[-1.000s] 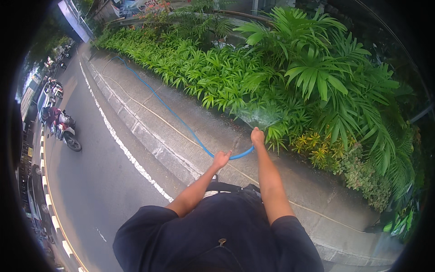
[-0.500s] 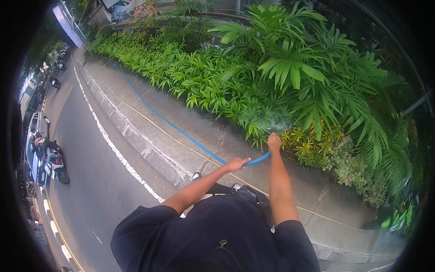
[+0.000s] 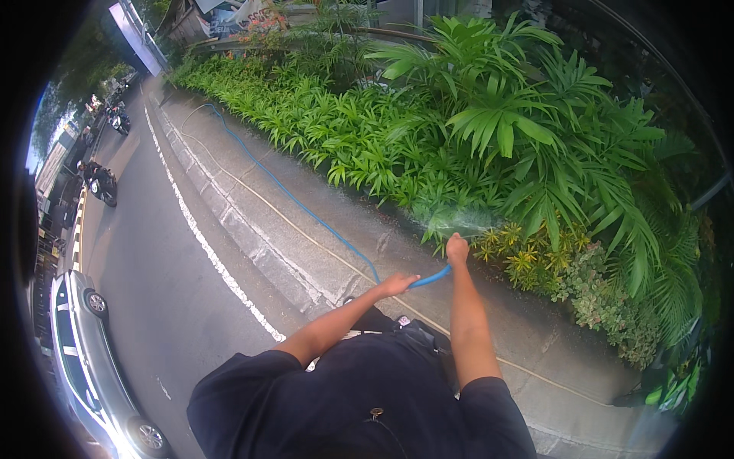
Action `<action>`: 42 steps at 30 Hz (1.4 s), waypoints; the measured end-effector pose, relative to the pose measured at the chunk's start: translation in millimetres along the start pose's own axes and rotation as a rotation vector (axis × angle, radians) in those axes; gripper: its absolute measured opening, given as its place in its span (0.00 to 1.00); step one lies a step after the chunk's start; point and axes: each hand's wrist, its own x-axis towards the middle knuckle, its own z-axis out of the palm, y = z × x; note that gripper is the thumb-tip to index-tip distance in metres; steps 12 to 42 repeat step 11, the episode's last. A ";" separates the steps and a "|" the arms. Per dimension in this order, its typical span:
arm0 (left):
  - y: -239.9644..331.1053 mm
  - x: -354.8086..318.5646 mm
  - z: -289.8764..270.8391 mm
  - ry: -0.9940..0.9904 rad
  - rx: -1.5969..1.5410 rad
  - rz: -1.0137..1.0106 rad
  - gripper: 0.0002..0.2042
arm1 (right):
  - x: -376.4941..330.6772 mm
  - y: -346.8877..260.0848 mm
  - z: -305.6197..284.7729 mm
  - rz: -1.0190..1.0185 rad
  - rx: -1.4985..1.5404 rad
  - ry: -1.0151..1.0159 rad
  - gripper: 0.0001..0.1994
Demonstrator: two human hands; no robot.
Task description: The person waters a roadside garden bed using a blue hose. They move the hose along the length of the plants, spraying water onto the foliage and soil.
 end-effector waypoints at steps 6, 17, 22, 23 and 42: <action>-28.3 -27.2 -34.9 0.109 -0.046 -0.155 0.36 | -26.8 -47.7 71.5 -0.115 -0.076 -0.090 0.28; -55.6 -30.7 -52.1 0.200 -0.105 -0.174 0.36 | -57.4 -86.8 115.5 -0.278 -0.094 -0.198 0.29; -55.6 -30.7 -52.1 0.200 -0.105 -0.174 0.36 | -57.4 -86.8 115.5 -0.278 -0.094 -0.198 0.29; -55.6 -30.7 -52.1 0.200 -0.105 -0.174 0.36 | -57.4 -86.8 115.5 -0.278 -0.094 -0.198 0.29; -55.6 -30.7 -52.1 0.200 -0.105 -0.174 0.36 | -57.4 -86.8 115.5 -0.278 -0.094 -0.198 0.29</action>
